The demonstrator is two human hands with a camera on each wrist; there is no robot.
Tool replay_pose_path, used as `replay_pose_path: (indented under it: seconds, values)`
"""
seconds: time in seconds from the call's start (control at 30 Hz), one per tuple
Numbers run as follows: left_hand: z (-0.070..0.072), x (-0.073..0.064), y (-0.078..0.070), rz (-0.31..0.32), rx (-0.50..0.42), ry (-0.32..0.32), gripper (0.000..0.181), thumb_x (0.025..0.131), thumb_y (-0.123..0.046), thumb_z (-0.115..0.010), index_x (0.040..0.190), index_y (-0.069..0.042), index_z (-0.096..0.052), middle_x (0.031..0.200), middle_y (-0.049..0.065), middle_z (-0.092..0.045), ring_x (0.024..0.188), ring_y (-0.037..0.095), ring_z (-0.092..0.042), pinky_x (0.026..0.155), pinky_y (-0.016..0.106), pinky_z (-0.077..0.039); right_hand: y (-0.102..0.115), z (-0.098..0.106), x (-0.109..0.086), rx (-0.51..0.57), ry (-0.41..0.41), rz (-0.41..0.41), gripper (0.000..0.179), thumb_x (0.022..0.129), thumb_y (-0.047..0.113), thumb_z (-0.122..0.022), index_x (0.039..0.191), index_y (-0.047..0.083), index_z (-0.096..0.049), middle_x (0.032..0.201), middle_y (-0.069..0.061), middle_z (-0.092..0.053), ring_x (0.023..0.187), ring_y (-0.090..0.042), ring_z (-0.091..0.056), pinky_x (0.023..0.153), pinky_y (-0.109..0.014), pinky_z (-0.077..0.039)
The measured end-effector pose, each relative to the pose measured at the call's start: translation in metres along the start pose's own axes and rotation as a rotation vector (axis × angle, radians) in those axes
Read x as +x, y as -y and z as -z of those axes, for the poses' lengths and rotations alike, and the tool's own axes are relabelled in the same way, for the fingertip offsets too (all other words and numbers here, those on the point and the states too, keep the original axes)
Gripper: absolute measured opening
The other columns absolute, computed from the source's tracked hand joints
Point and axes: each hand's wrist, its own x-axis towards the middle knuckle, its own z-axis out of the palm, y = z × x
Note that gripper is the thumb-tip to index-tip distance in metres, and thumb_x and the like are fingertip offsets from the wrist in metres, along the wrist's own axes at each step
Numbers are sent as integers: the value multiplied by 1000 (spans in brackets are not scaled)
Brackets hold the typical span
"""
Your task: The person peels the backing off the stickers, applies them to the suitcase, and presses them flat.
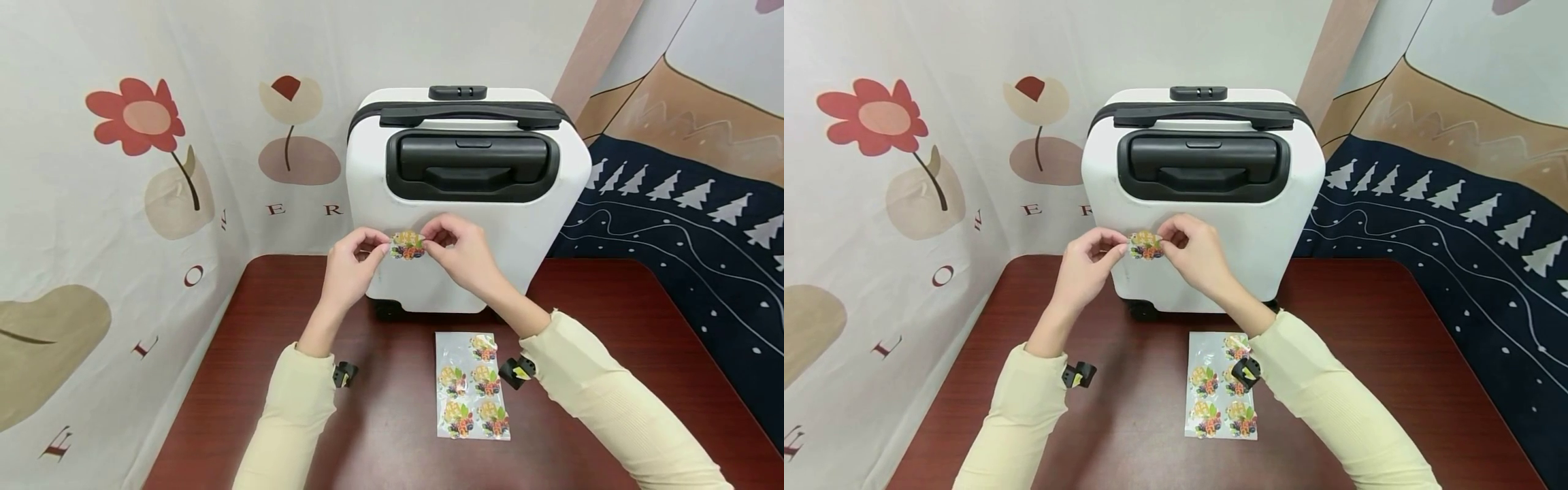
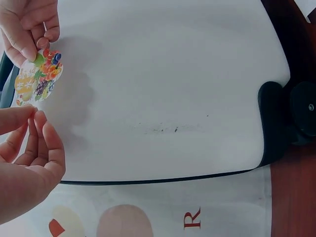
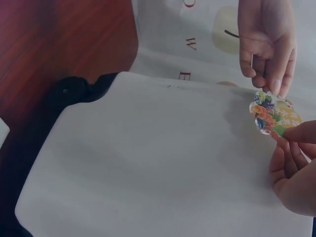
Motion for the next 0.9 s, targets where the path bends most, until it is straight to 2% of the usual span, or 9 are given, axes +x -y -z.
replay_pose_path:
  seconds: [0.17, 0.43, 0.63, 0.9]
  values:
    - [1, 3, -2, -41, 11, -13, 8, 86, -7, -61, 90, 0, -65, 85, 12, -63, 79, 19, -59, 70, 31, -48, -1, -2, 2, -26, -43, 84, 7, 77, -6, -65, 82, -1, -62, 77, -9, -59, 69, -17, -54, 63, -28, -46]
    - [1, 7, 0, -119, 41, -62, 7, 86, -5, -61, 89, -1, -65, 85, 10, -63, 78, 18, -58, 68, 32, -47, -4, -8, 5, -121, -132, 286, 11, 76, -10, -63, 80, -1, -61, 77, -10, -58, 69, -19, -53, 63, -29, -46]
    - [1, 11, 0, -197, 73, -114, 5, 84, -2, -62, 87, 0, -65, 82, 9, -63, 74, 17, -58, 64, 27, -46, -7, -12, 8, -170, -169, 350, 12, 75, -9, -65, 81, -1, -59, 77, -10, -57, 68, -20, -52, 62, -29, -46]
    - [1, 15, 0, -281, 98, -145, 4, 83, 0, -62, 86, 0, -65, 81, 9, -61, 72, 17, -56, 63, 25, -45, -8, -15, 11, -182, -220, 406, 13, 75, -12, -61, 81, -2, -57, 75, -11, -55, 65, -20, -50, 58, -28, -44]
